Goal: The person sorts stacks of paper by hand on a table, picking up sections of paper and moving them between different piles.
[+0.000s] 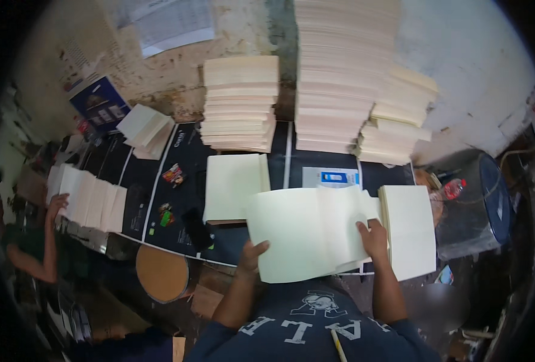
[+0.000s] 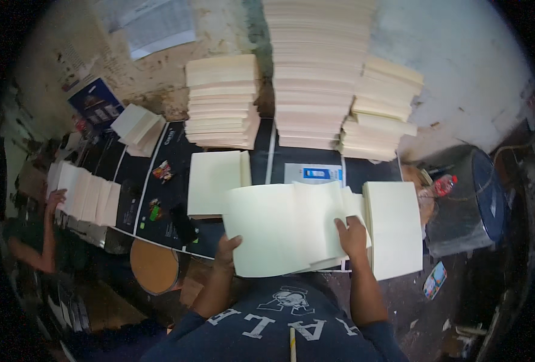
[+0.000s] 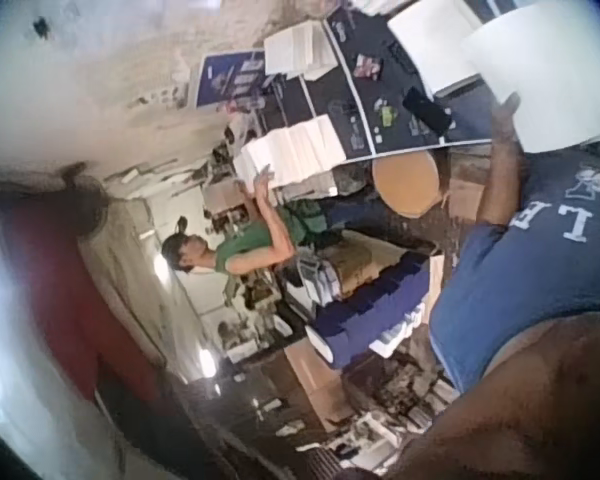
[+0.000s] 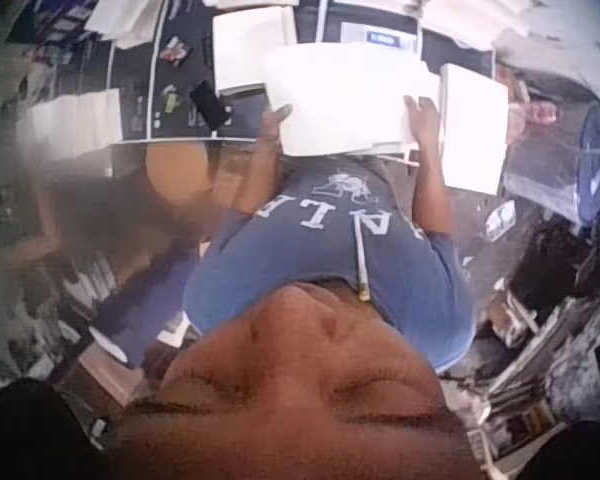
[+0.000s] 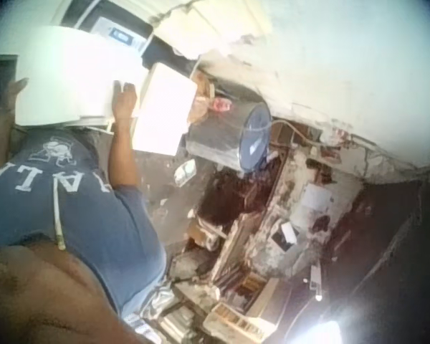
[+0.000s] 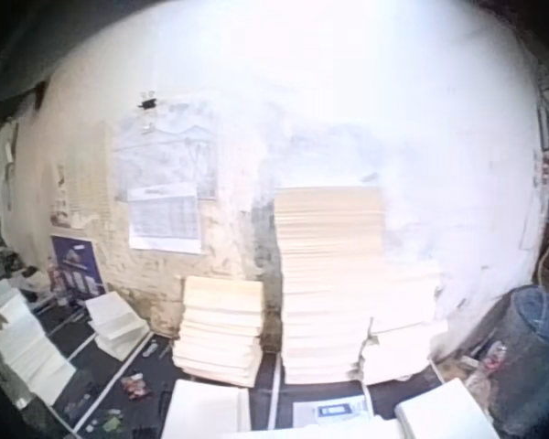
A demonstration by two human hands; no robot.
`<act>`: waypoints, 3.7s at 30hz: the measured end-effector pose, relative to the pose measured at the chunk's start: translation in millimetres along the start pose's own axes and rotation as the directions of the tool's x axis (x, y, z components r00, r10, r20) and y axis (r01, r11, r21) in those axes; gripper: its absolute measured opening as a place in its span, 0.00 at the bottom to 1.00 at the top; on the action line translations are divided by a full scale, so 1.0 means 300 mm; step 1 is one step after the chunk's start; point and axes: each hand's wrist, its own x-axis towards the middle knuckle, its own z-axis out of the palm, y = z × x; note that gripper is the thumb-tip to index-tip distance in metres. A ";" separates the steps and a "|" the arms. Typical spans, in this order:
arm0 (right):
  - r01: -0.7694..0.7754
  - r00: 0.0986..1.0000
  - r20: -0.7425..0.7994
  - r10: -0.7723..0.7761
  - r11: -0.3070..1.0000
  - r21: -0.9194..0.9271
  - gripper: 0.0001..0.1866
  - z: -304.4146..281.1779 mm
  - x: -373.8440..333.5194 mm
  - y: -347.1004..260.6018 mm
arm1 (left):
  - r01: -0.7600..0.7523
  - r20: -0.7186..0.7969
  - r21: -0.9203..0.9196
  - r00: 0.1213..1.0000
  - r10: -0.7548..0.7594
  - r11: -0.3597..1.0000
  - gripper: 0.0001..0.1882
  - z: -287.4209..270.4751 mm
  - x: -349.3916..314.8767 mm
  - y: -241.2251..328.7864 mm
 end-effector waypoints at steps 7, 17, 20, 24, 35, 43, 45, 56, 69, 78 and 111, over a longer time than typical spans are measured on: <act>0.062 0.949 0.258 -0.183 0.908 0.415 0.22 0.093 -0.087 -0.134 | 0.024 0.045 -0.042 0.999 -0.022 0.999 0.30 0.030 0.027 -0.010; 0.439 0.872 -0.189 -0.451 0.893 -0.102 0.21 0.120 -0.049 -0.001 | 0.048 0.064 -0.066 0.997 -0.044 0.997 0.29 0.034 0.029 -0.011; 0.149 0.975 0.119 -0.189 0.947 0.286 0.21 0.082 -0.107 -0.194 | 0.026 0.070 -0.057 0.997 -0.022 0.998 0.29 0.040 0.018 -0.019; -0.079 0.991 0.127 0.051 0.971 0.226 0.23 0.002 -0.023 -0.047 | -0.007 0.054 -0.030 0.999 0.008 1.000 0.29 0.007 0.017 -0.007; 0.136 0.988 -0.090 -0.127 0.986 0.100 0.16 -0.179 -0.113 -0.145 | -0.033 0.058 -0.100 0.998 0.039 0.994 0.34 -0.032 -0.021 0.033; 0.044 0.989 -0.148 -0.017 0.983 0.179 0.16 -0.203 -0.157 -0.094 | -0.030 0.056 -0.057 0.998 0.033 0.998 0.33 -0.048 -0.022 0.023; 0.012 0.976 -0.215 0.019 0.989 0.144 0.15 -0.243 -0.142 -0.077 | -0.013 0.028 -0.085 0.999 0.015 0.996 0.33 -0.036 -0.020 0.025; 0.145 0.977 -0.113 -0.183 0.949 -0.281 0.26 0.071 -0.007 0.077 | 0.004 0.055 -0.077 0.999 0.000 0.997 0.32 -0.007 -0.005 0.043; 0.004 0.997 0.079 -0.017 0.986 0.164 0.23 0.036 -0.038 -0.013 | -0.032 0.127 -0.011 0.991 0.034 0.999 0.31 -0.012 0.030 -0.001; 0.210 0.966 0.110 -0.233 0.959 0.190 0.19 0.088 -0.104 -0.163 | 0.015 0.101 -0.088 0.995 -0.006 0.996 0.31 0.050 0.043 -0.017; 0.376 0.850 -0.225 -0.476 0.848 -0.372 0.23 0.053 -0.052 -0.049 | 0.002 0.076 -0.198 0.997 0.013 0.980 0.32 0.026 0.007 0.017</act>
